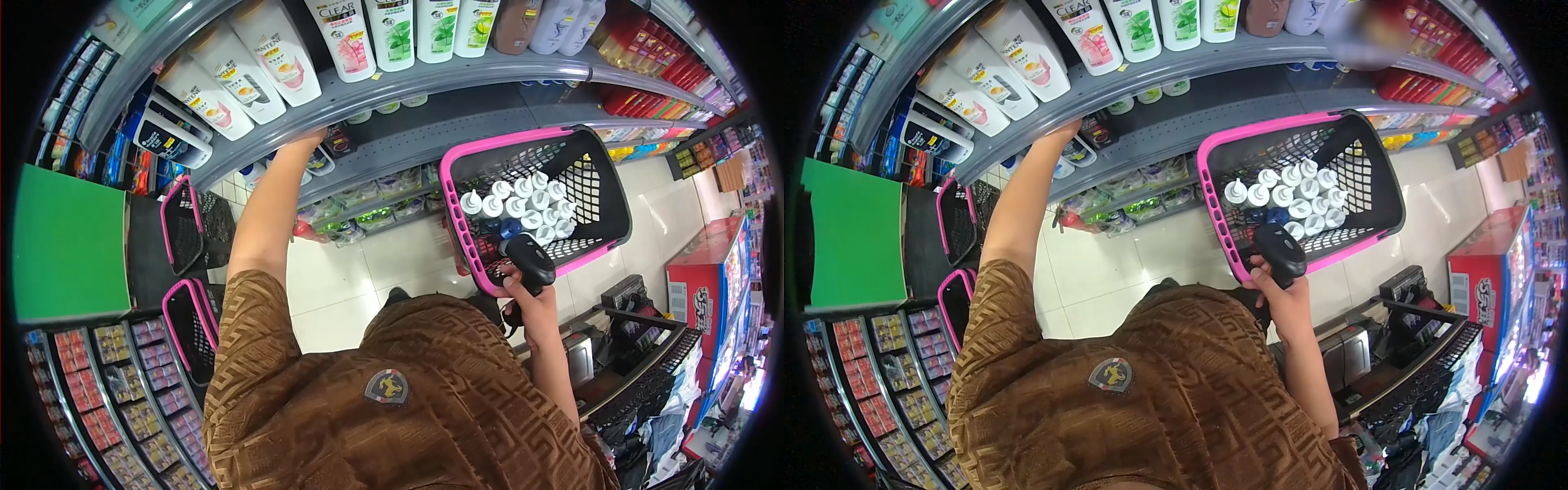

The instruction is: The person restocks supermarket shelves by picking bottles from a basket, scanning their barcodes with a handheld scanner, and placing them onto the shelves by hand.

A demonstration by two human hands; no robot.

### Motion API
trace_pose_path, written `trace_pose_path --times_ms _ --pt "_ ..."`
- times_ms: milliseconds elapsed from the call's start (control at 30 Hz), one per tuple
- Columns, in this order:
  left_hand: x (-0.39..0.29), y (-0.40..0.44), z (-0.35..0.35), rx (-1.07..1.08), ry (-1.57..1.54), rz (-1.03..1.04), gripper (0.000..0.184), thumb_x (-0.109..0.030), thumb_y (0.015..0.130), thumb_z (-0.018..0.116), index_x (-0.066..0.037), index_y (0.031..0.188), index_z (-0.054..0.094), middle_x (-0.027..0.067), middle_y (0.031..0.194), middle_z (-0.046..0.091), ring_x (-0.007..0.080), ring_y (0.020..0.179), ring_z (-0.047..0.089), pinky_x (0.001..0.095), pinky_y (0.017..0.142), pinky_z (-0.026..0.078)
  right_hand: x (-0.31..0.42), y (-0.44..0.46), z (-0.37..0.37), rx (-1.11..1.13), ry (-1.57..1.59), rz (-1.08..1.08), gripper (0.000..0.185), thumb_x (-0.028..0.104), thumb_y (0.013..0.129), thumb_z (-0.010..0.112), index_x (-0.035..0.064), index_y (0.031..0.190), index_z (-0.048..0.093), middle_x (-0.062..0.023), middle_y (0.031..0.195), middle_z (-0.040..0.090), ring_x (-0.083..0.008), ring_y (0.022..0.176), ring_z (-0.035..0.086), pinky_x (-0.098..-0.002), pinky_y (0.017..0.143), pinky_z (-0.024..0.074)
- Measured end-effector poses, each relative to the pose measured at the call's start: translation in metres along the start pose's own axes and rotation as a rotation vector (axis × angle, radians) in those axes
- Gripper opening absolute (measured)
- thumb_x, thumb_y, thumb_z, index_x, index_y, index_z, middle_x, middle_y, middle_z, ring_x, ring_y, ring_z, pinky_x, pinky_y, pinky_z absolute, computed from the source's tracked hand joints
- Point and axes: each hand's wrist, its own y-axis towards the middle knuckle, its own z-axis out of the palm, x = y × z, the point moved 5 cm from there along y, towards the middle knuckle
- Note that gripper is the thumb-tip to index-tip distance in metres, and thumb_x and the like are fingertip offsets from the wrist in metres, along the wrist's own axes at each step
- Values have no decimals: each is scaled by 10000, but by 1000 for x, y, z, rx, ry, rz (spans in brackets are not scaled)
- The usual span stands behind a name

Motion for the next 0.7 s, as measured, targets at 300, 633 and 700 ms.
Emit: trace_pose_path --times_ms 300,633,700 --pt "-1 -1 0 29 11 -28 513 -437 950 641 -138 1363 586 184 1389 584 405 1309 517 487 1088 424 2 11 -22 4 -2 43 193 39 914 704 22 1092 631 -123 1178 677 -208 845 743 -254 528 496" --pt "-6 -10 0 84 26 -64 532 -453 949 640 -135 1371 581 189 1388 587 407 1307 519 484 1087 425 15 24 -53 7 3 66 181 37 910 715 24 1064 622 -124 1172 676 -207 837 744 -252 522 499" --pt "-8 -16 15 44 140 -54 531 -455 955 628 -115 1361 586 207 1352 606 411 1280 541 483 1064 442 13 28 -64 28 36 75 169 26 908 714 29 1047 618 -131 1177 676 -203 832 744 -249 520 500"
